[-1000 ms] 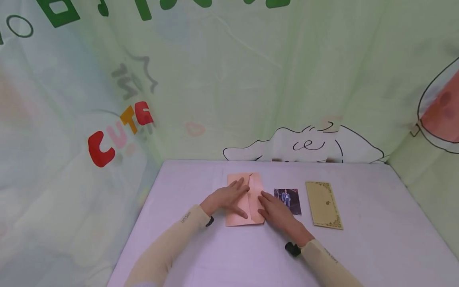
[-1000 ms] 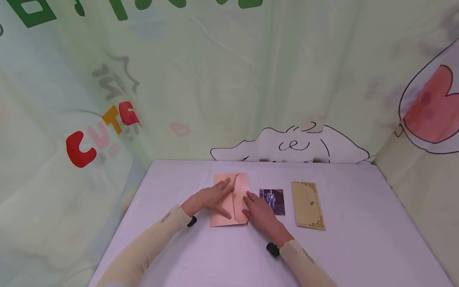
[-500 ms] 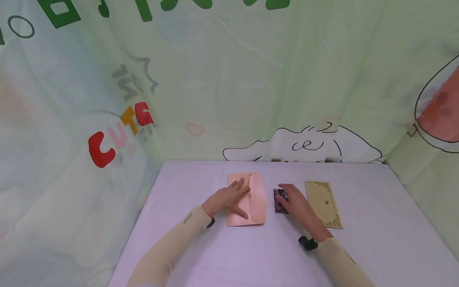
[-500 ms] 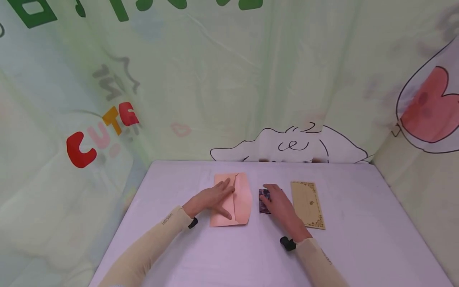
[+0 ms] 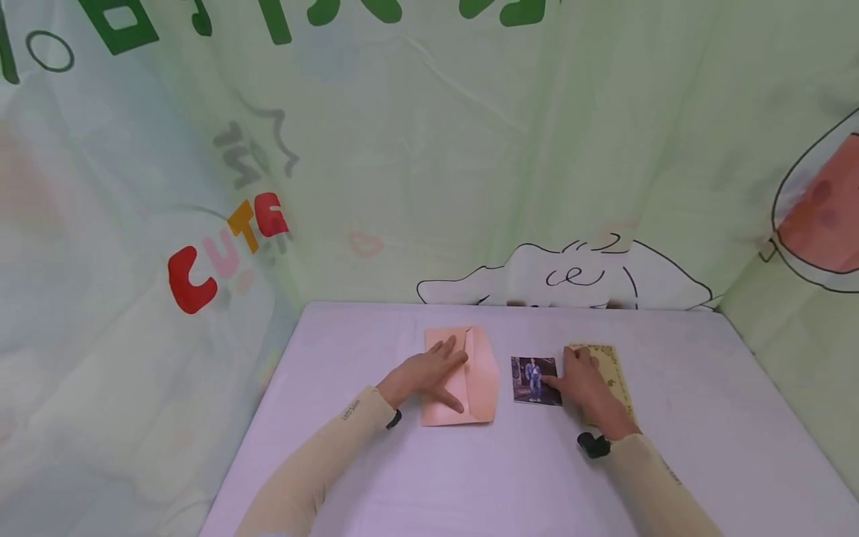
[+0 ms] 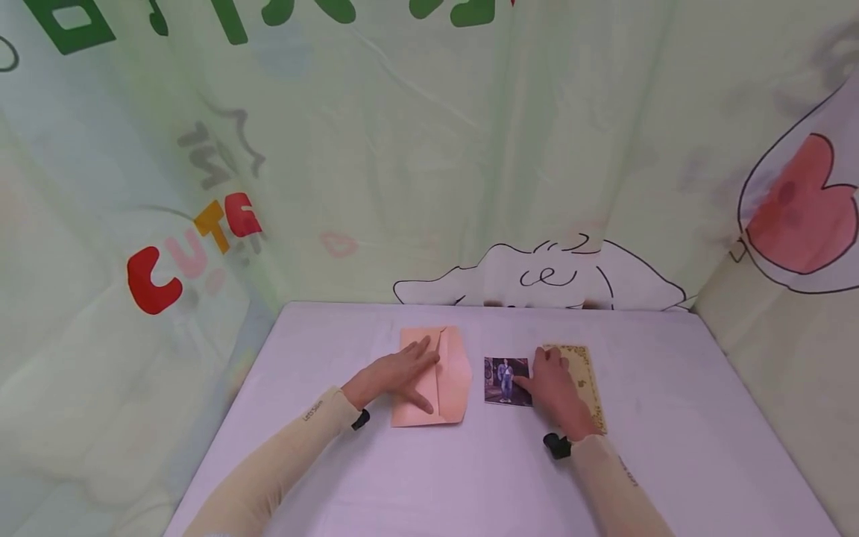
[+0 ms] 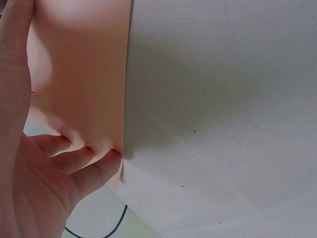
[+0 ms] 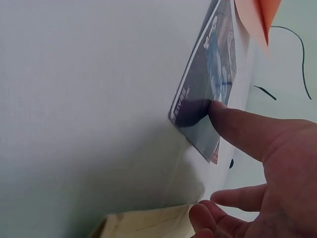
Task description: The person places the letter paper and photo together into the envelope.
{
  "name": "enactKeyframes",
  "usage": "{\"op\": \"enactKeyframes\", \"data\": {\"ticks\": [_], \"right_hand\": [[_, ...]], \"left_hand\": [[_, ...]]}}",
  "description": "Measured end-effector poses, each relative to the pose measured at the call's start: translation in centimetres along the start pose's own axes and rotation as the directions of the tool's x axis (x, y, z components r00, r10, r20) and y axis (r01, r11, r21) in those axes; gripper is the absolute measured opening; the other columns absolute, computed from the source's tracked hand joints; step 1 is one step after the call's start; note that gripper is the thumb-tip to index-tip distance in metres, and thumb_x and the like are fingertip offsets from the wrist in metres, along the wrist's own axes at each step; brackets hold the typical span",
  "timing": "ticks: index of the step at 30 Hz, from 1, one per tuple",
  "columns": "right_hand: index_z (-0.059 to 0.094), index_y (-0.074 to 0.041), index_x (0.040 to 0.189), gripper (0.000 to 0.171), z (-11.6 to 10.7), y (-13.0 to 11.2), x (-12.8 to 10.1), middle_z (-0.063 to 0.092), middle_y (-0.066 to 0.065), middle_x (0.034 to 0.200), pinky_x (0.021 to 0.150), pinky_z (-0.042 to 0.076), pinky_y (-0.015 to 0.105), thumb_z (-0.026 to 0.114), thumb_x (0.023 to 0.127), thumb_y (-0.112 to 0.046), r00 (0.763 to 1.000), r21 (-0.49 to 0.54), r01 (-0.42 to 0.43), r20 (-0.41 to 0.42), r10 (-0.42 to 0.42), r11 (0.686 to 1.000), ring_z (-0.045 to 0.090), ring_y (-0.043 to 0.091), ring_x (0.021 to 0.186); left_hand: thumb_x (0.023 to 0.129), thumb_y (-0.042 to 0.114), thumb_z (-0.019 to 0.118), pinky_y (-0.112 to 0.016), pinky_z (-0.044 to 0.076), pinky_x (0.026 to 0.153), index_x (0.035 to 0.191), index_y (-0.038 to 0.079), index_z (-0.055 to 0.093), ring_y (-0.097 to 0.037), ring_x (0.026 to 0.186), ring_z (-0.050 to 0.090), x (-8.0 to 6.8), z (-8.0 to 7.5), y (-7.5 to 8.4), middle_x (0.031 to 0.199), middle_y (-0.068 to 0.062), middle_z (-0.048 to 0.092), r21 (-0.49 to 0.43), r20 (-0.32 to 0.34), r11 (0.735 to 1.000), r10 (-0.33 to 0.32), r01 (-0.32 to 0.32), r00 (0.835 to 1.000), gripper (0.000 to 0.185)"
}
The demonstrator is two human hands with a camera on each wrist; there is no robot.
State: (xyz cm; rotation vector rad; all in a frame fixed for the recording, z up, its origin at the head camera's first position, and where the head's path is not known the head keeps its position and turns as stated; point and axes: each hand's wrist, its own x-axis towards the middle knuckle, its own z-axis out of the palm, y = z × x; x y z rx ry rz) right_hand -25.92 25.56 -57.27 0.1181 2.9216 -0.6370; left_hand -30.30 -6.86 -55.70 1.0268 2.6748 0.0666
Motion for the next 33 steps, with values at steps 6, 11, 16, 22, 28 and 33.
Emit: {"op": "enactKeyframes", "data": {"ticks": [6, 11, 16, 22, 28, 33], "right_hand": [[0.033, 0.011, 0.146, 0.076, -0.2, 0.5, 0.5, 0.024, 0.044, 0.145, 0.106, 0.034, 0.069, 0.071, 0.094, -0.029, 0.998, 0.047, 0.001, 0.061, -0.004, 0.999, 0.031, 0.057, 0.13], [0.042, 0.006, 0.139, 0.063, -0.3, 0.4, 0.8, 0.028, 0.041, 0.141, 0.101, 0.038, 0.066, 0.07, 0.094, -0.027, 0.997, 0.069, -0.003, 0.075, -0.003, 0.998, 0.039, 0.051, 0.12], [0.044, 0.005, 0.13, 0.055, -0.2, 0.3, 0.7, 0.038, 0.039, 0.131, 0.092, 0.043, 0.058, 0.071, 0.093, -0.023, 0.998, 0.082, 0.048, 0.035, -0.051, 0.995, 0.047, 0.045, 0.107], [0.041, 0.007, 0.124, 0.045, 0.4, 0.3, 0.5, 0.056, 0.029, 0.109, 0.078, 0.049, 0.044, 0.068, 0.093, -0.009, 0.99, 0.159, 0.139, -0.049, -0.133, 0.977, 0.056, 0.033, 0.09], [0.04, 0.003, 0.127, 0.027, 0.3, 0.5, -0.1, 0.059, 0.025, 0.106, 0.07, 0.048, 0.035, 0.048, 0.102, -0.001, 0.99, 0.229, 0.135, -0.064, -0.123, 0.964, 0.058, 0.027, 0.087], [0.043, 0.002, 0.128, 0.024, -0.2, 1.0, -0.8, 0.059, 0.028, 0.113, 0.072, 0.051, 0.036, 0.042, 0.104, -0.004, 0.99, 0.311, 0.129, -0.088, -0.107, 0.942, 0.061, 0.031, 0.093]], "left_hand": [[0.07, 0.08, 0.07, -0.05, 0.051, 0.1, 0.151, 0.027, 0.03, -0.038, 0.152, 0.026, 0.1, 0.1, 0.1, 0.169, -0.017, 0.011, 0.001, 0.0, 1.0, 0.005, -0.005, 1.0, 0.104], [0.071, 0.081, 0.068, -0.049, 0.051, 0.102, 0.152, 0.027, 0.028, -0.037, 0.153, 0.025, 0.2, 0.0, 0.1, 0.169, -0.017, 0.009, 0.018, 0.008, 1.0, 0.0, 0.0, 1.0, 0.105], [0.07, 0.081, 0.069, -0.048, 0.051, 0.101, 0.152, 0.028, 0.029, -0.037, 0.153, 0.025, 0.2, -0.1, 0.2, 0.169, -0.016, 0.01, 0.021, 0.008, 1.0, -0.012, 0.012, 1.0, 0.105], [0.069, 0.082, 0.069, -0.048, 0.051, 0.102, 0.152, 0.028, 0.028, -0.036, 0.154, 0.023, 0.2, -0.1, 0.1, 0.17, -0.015, 0.009, 0.015, 0.023, 1.0, -0.018, 0.018, 1.0, 0.106], [0.069, 0.081, 0.069, -0.048, 0.051, 0.101, 0.151, 0.029, 0.029, -0.037, 0.153, 0.024, 0.3, 0.0, 0.1, 0.17, -0.016, 0.009, 0.01, 0.023, 1.0, -0.022, 0.022, 1.0, 0.105], [0.07, 0.081, 0.069, -0.048, 0.051, 0.101, 0.151, 0.029, 0.029, -0.037, 0.153, 0.024, 0.3, 0.2, 0.0, 0.17, -0.016, 0.009, 0.009, 0.018, 1.0, -0.018, 0.018, 1.0, 0.105]]}}
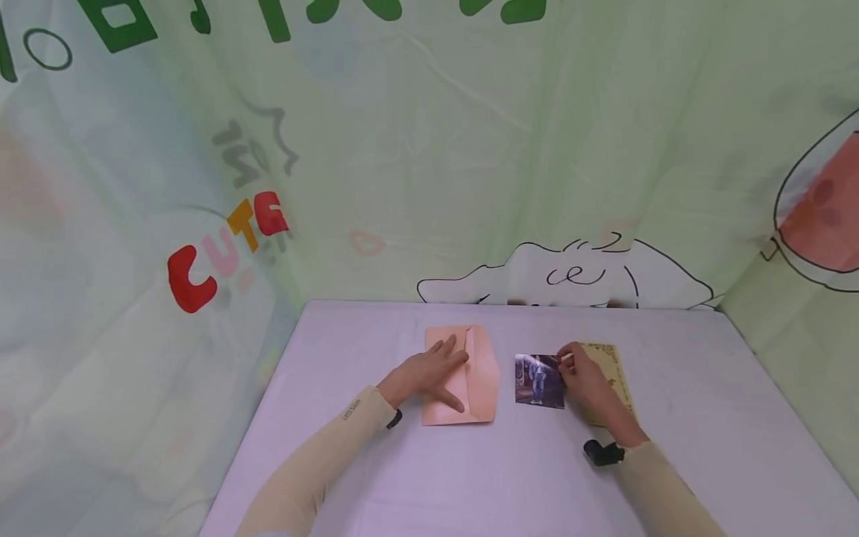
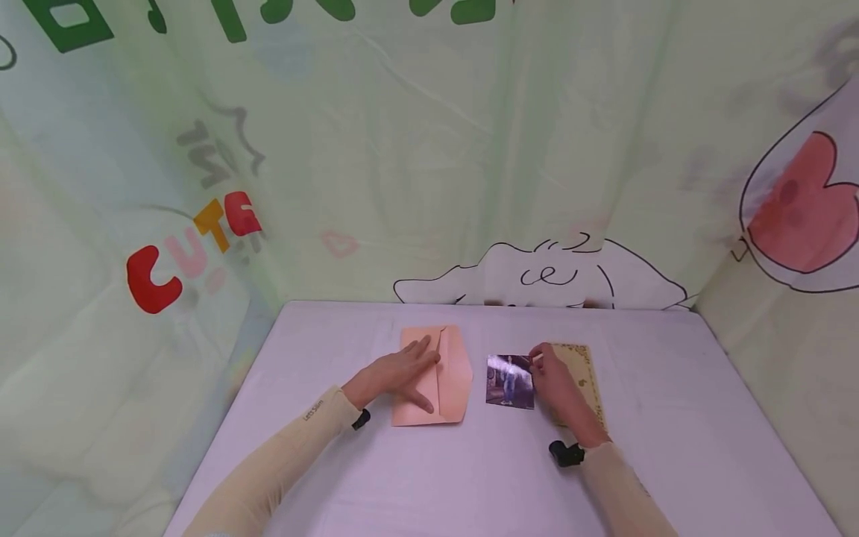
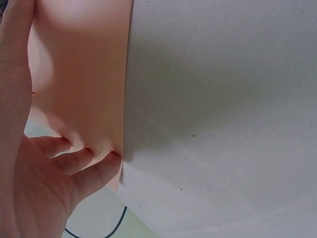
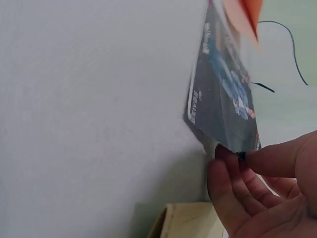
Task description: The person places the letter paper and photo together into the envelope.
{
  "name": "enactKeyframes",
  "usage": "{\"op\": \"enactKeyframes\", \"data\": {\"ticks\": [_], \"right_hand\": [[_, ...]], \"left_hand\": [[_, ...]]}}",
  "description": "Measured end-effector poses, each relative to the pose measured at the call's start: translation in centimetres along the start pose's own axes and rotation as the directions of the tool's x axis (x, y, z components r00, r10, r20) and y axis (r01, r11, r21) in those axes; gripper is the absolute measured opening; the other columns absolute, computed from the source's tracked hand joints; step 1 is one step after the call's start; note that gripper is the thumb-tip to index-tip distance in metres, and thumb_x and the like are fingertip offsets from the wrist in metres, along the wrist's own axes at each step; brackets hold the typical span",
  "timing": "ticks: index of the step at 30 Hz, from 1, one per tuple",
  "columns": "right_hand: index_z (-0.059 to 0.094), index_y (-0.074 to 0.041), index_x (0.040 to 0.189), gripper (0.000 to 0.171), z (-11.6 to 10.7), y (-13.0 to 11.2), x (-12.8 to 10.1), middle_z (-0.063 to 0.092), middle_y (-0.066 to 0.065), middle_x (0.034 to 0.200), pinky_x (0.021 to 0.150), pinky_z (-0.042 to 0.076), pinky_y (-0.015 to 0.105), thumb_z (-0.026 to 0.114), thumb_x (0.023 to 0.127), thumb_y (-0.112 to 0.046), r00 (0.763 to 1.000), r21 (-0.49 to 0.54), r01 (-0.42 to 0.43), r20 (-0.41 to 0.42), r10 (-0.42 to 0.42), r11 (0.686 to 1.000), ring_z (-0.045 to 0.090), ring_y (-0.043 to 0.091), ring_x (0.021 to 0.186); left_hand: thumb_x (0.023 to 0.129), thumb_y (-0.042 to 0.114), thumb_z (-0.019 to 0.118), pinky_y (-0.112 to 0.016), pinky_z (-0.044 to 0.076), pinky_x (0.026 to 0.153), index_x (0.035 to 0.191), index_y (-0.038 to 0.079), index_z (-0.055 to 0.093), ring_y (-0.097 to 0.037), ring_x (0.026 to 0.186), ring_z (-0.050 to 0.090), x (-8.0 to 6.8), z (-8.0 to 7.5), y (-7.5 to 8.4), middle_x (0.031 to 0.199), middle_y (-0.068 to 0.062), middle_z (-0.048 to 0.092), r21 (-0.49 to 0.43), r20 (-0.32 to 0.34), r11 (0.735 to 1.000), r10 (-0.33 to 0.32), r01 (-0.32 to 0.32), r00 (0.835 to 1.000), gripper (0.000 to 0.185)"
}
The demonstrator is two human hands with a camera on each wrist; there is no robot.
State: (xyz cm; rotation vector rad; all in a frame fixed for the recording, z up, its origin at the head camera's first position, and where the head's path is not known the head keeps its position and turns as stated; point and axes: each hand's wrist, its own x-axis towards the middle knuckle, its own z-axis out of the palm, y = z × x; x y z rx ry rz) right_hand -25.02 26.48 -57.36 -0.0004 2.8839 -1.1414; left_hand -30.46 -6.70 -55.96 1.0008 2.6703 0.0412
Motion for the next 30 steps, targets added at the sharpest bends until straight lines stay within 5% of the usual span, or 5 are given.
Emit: {"op": "enactKeyframes", "data": {"ticks": [10, 30], "right_hand": [[0.046, 0.006, 0.13, 0.028, -1.1, 0.6, -0.1, 0.059, 0.031, 0.115, 0.069, 0.056, 0.034, 0.045, 0.103, -0.001, 0.999, 0.101, -0.047, -0.004, 0.048, 0.994, 0.064, 0.033, 0.093], [0.046, 0.002, 0.135, 0.032, -0.6, -0.6, 0.6, 0.06, 0.027, 0.119, 0.074, 0.055, 0.031, 0.047, 0.106, -0.01, 0.995, 0.136, -0.096, 0.018, 0.094, 0.986, 0.064, 0.031, 0.099]], "left_hand": [[0.069, 0.082, 0.069, -0.048, 0.052, 0.099, 0.151, 0.028, 0.029, -0.038, 0.153, 0.026, 0.3, 0.5, -0.4, 0.169, -0.017, 0.009, 0.024, -0.013, 1.0, 0.005, -0.005, 1.0, 0.106], [0.07, 0.081, 0.069, -0.048, 0.052, 0.099, 0.15, 0.03, 0.029, -0.038, 0.153, 0.025, 0.2, 0.4, -0.1, 0.169, -0.016, 0.009, 0.011, -0.008, 1.0, 0.009, -0.008, 1.0, 0.103]]}}
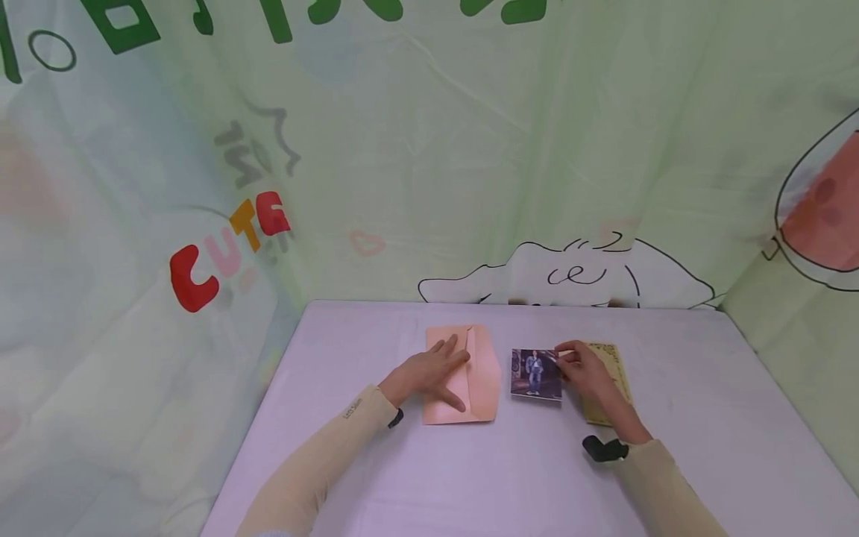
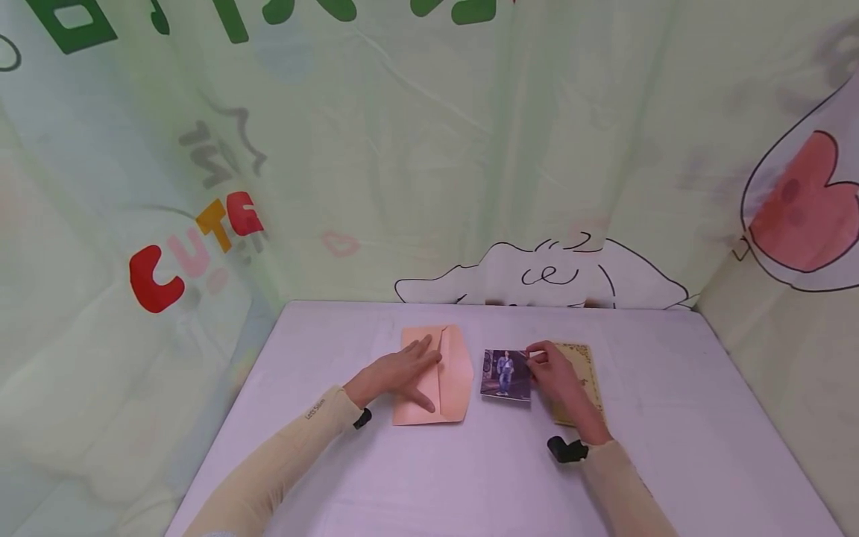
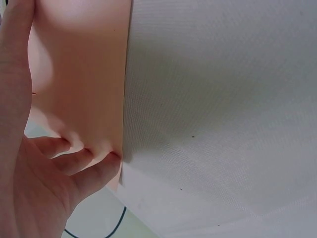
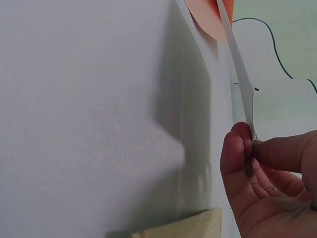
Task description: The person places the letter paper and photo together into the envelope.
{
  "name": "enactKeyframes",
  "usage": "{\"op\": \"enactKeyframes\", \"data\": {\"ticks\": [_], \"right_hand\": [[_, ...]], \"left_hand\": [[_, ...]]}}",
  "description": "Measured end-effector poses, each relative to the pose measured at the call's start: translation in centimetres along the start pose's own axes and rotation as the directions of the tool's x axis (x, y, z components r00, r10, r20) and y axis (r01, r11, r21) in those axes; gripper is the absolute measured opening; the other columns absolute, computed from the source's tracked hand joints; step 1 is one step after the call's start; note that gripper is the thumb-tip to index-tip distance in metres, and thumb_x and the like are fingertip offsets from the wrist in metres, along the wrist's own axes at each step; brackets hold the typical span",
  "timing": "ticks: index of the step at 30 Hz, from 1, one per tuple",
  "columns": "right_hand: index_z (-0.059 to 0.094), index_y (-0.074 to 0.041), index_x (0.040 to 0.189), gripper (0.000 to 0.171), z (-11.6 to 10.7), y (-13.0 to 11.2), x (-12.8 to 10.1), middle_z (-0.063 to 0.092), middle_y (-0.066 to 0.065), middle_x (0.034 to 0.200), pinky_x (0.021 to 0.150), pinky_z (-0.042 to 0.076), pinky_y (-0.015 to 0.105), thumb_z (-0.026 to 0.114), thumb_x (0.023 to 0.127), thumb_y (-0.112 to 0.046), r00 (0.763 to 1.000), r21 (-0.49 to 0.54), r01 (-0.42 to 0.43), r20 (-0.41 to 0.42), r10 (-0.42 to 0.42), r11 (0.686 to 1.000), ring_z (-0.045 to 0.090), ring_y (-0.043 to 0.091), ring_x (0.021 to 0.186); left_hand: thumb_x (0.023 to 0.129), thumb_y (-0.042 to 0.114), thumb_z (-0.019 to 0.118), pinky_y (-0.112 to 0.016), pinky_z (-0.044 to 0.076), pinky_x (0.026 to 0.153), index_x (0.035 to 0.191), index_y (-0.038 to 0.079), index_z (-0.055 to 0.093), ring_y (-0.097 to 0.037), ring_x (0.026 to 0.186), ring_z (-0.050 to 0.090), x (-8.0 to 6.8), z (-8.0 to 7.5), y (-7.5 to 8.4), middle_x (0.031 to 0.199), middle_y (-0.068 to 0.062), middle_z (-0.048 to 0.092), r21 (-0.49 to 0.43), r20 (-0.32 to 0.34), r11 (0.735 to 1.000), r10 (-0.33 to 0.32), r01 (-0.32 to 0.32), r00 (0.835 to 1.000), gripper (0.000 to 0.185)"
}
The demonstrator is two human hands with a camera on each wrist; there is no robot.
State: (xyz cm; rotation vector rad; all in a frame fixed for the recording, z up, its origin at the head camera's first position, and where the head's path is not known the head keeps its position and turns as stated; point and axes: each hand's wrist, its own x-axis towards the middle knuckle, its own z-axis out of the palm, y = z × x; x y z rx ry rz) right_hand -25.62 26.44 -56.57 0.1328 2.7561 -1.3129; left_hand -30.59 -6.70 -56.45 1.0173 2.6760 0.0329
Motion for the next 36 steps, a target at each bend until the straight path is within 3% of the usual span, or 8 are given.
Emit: {"op": "enactKeyframes", "data": {"ticks": [7, 17, 23, 36], "right_hand": [[0.048, 0.004, 0.134, 0.032, 0.8, -0.3, 0.4, 0.061, 0.027, 0.116, 0.074, 0.055, 0.031, 0.049, 0.104, -0.007, 1.0, 0.033, 0.02, 0.002, -0.02, 0.999, 0.065, 0.03, 0.096], [0.051, 0.006, 0.128, 0.029, 2.1, -0.6, 0.6, 0.064, 0.027, 0.107, 0.068, 0.054, 0.026, 0.052, 0.101, -0.003, 0.994, 0.071, 0.111, 0.001, -0.112, 0.991, 0.066, 0.026, 0.089], [0.052, 0.003, 0.13, 0.029, 3.0, -1.0, 0.6, 0.064, 0.027, 0.113, 0.071, 0.054, 0.028, 0.053, 0.102, -0.006, 0.995, 0.074, 0.101, 0.016, -0.103, 0.992, 0.065, 0.029, 0.097], [0.053, 0.006, 0.127, 0.029, 4.7, -2.7, 0.9, 0.066, 0.029, 0.108, 0.07, 0.055, 0.028, 0.056, 0.1, -0.003, 0.988, 0.111, 0.149, 0.031, -0.153, 0.983, 0.067, 0.028, 0.091]], "left_hand": [[0.069, 0.082, 0.069, -0.048, 0.052, 0.101, 0.15, 0.03, 0.03, -0.038, 0.153, 0.025, 0.1, 0.0, 0.1, 0.17, -0.015, 0.009, 0.007, -0.002, 1.0, -0.008, 0.008, 1.0, 0.104], [0.07, 0.082, 0.067, -0.05, 0.05, 0.103, 0.153, 0.031, 0.028, -0.038, 0.154, 0.023, 0.0, 0.0, 0.1, 0.17, -0.015, 0.006, 0.009, 0.003, 1.0, -0.01, 0.01, 1.0, 0.106], [0.069, 0.084, 0.067, -0.051, 0.05, 0.103, 0.154, 0.03, 0.028, -0.039, 0.154, 0.023, 0.0, 0.0, 0.2, 0.17, -0.015, 0.007, 0.008, 0.001, 1.0, -0.014, 0.014, 1.0, 0.108], [0.069, 0.083, 0.067, -0.05, 0.05, 0.102, 0.155, 0.03, 0.028, -0.038, 0.154, 0.022, 0.0, 0.0, 0.3, 0.17, -0.015, 0.007, 0.015, 0.001, 1.0, -0.019, 0.019, 1.0, 0.108]]}}
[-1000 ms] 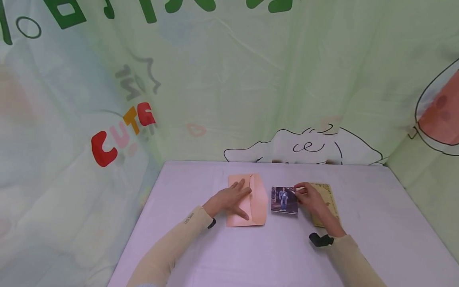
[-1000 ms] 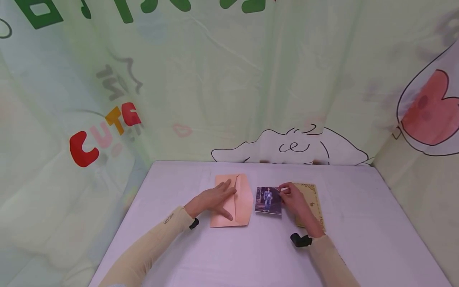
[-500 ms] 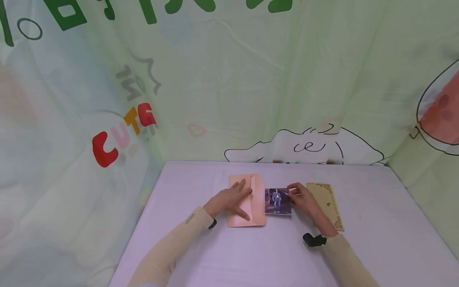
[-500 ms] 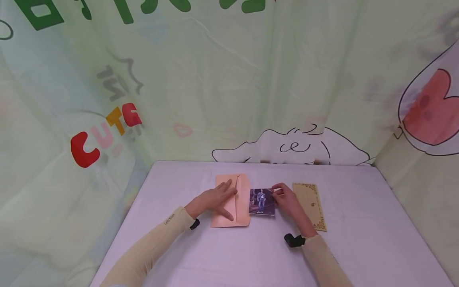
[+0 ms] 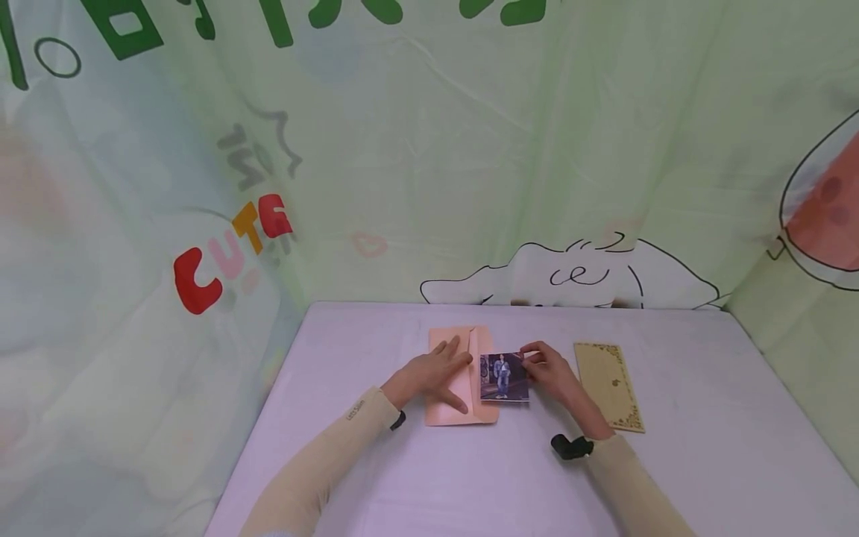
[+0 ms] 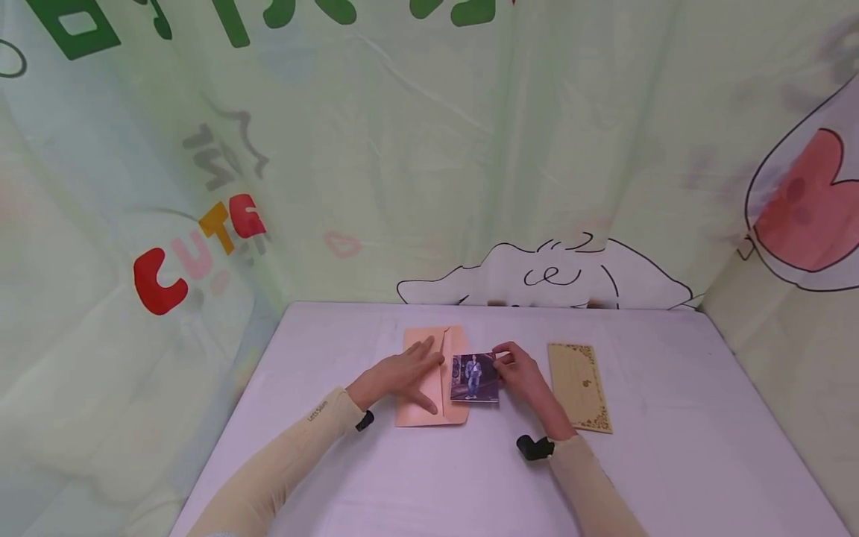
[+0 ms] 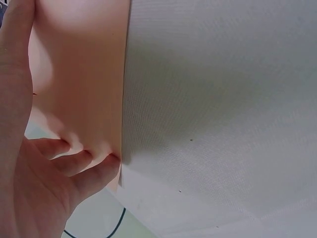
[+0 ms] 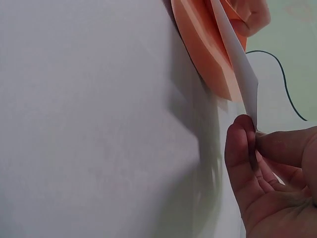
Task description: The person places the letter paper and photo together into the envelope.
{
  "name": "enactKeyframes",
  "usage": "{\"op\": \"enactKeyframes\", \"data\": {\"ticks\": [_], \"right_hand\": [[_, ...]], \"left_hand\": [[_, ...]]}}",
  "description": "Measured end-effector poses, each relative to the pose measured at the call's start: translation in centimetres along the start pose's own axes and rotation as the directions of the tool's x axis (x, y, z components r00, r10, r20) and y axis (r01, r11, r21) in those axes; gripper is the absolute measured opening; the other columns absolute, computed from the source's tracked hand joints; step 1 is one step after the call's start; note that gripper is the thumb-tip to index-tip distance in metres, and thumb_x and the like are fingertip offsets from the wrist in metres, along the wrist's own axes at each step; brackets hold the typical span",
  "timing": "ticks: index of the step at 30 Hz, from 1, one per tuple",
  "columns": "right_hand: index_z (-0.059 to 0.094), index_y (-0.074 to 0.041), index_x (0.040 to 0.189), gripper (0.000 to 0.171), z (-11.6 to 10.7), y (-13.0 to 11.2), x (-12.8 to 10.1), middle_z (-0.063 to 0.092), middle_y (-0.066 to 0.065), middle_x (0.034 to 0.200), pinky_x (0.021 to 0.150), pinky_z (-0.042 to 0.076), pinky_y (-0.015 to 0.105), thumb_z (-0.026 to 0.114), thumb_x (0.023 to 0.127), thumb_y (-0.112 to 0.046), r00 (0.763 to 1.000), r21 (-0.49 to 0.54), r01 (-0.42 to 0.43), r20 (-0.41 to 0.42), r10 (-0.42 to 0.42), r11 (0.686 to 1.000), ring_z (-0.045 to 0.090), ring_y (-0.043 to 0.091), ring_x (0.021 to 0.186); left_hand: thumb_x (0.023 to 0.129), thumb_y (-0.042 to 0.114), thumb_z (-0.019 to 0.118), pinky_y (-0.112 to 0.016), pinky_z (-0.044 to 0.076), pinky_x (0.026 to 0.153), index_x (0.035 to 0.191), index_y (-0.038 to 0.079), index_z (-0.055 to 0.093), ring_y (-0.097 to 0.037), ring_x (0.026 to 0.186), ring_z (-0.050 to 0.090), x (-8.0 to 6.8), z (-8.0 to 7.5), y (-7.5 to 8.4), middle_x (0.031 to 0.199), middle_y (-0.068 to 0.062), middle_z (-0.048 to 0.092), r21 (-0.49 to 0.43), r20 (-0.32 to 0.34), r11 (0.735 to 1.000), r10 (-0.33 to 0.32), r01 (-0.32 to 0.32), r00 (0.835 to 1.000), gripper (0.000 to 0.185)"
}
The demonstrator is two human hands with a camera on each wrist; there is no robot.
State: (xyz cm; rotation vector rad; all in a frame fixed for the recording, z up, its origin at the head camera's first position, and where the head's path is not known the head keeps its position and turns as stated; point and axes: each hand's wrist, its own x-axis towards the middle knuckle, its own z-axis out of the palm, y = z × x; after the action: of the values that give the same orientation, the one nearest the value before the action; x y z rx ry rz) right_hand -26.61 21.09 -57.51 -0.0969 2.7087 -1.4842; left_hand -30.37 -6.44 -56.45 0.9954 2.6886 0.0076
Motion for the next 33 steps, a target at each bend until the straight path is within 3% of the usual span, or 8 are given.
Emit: {"op": "enactKeyframes", "data": {"ticks": [10, 19, 33], "right_hand": [[0.056, 0.005, 0.125, 0.027, 1.8, -0.7, 0.9, 0.069, 0.025, 0.102, 0.067, 0.055, 0.029, 0.059, 0.099, -0.003, 1.0, -0.013, 0.003, -0.002, -0.003, 1.0, 0.067, 0.023, 0.083], [0.055, 0.006, 0.125, 0.027, 2.0, -0.7, 1.2, 0.068, 0.026, 0.102, 0.068, 0.056, 0.031, 0.057, 0.1, -0.003, 1.0, -0.032, -0.013, -0.014, 0.012, 0.999, 0.068, 0.025, 0.083], [0.054, 0.006, 0.128, 0.031, 3.9, -1.4, 1.8, 0.067, 0.024, 0.1, 0.067, 0.057, 0.031, 0.059, 0.099, -0.002, 0.999, 0.016, -0.037, 0.0, 0.037, 0.999, 0.068, 0.022, 0.078]], "left_hand": [[0.069, 0.084, 0.066, -0.051, 0.047, 0.106, 0.157, 0.032, 0.026, -0.038, 0.155, 0.02, -0.1, -0.1, -0.1, 0.17, -0.014, 0.005, -0.011, 0.01, 1.0, -0.01, 0.01, 1.0, 0.109], [0.069, 0.082, 0.068, -0.053, 0.048, 0.104, 0.151, 0.033, 0.03, -0.04, 0.154, 0.021, 0.1, -0.1, 0.0, 0.17, -0.015, 0.007, -0.024, 0.001, 1.0, -0.003, 0.004, 1.0, 0.103], [0.068, 0.084, 0.067, -0.05, 0.047, 0.106, 0.156, 0.032, 0.026, -0.037, 0.154, 0.021, 0.1, -0.2, 0.1, 0.17, -0.014, 0.007, -0.008, 0.013, 1.0, -0.016, 0.017, 1.0, 0.11]]}}
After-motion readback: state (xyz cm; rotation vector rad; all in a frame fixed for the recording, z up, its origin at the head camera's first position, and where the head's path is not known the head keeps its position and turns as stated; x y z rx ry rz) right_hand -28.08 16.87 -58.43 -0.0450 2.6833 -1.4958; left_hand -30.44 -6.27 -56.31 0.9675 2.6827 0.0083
